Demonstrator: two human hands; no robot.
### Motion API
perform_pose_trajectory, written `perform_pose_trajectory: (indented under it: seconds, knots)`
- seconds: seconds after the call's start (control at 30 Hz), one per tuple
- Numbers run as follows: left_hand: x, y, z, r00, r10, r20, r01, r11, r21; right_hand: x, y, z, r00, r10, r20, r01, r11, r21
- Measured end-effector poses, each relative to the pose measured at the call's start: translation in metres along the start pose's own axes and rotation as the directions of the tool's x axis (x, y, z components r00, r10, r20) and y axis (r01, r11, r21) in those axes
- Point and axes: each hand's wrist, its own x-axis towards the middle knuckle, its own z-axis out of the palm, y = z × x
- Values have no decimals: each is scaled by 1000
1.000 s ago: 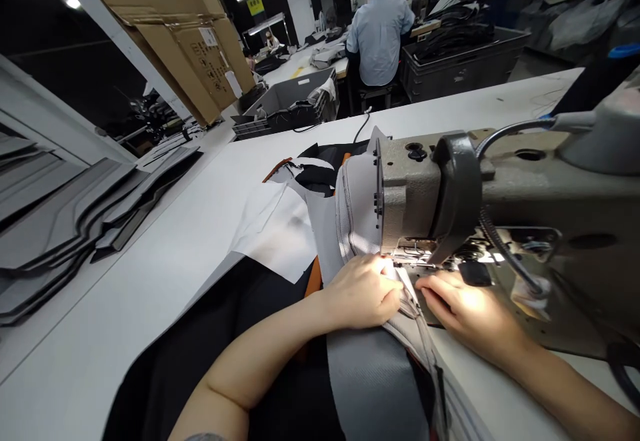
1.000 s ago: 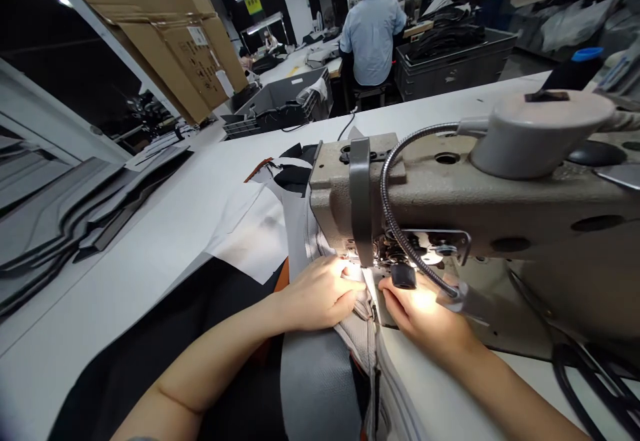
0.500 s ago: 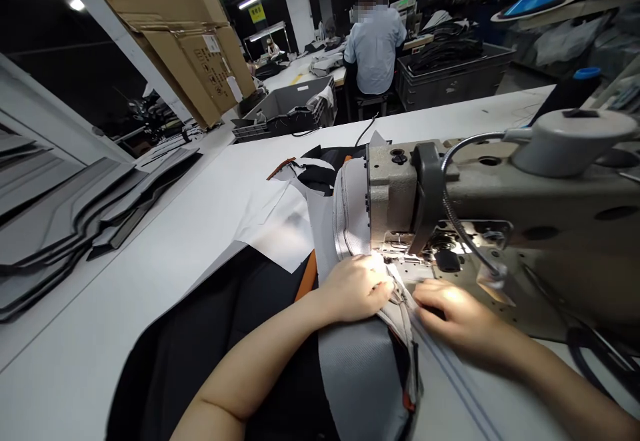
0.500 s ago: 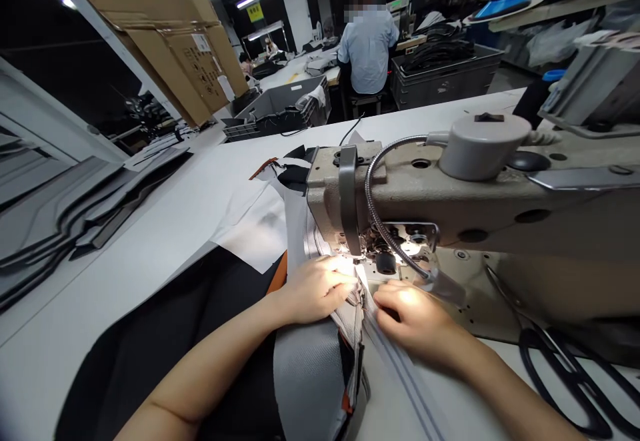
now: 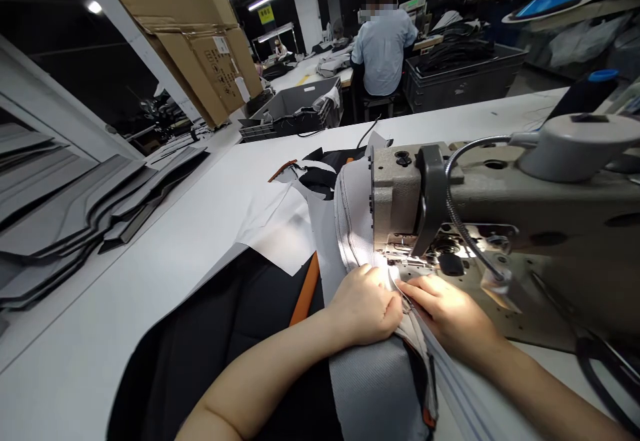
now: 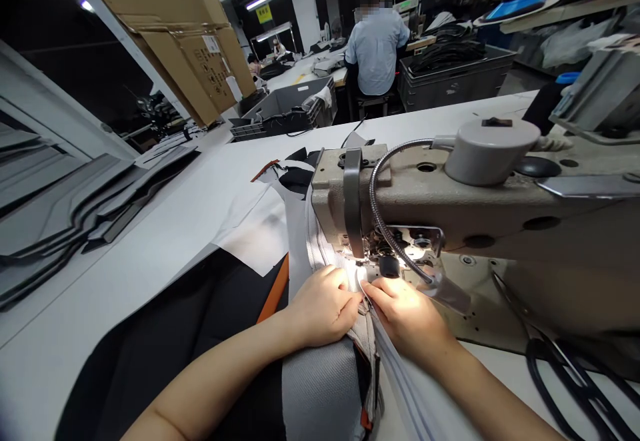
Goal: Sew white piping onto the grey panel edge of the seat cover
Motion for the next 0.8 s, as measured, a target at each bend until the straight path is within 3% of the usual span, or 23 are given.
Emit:
perform_pose_trajectory:
  seconds: [0.17, 0.4, 0.5, 0.6, 0.67, 0.8]
  knots:
    - [9, -18, 6, 993, 85, -81, -87, 996, -26, 6, 2, 1, 996, 66, 57, -68, 997, 48]
    - [28, -51, 9, 962, 250, -114, -256, 966, -44, 7, 0, -5, 988, 135, -80, -111, 961, 254]
    - [32, -59, 14, 960, 259, -107, -268, 960, -79, 5, -11, -16, 987, -50, -154, 90, 960, 264]
    - [30, -61, 12, 969, 229, -89, -238, 966, -101, 7, -25, -21, 934, -327, -144, 352, 911, 214]
    - [23, -59, 2, 974, 212, -75, -221, 964, -147, 12, -35, -17, 927, -361, -102, 375, 897, 233]
    - [5, -53, -34, 982, 188, 27, -173, 943, -284, 25, -60, 0, 959, -274, -70, 282, 901, 331]
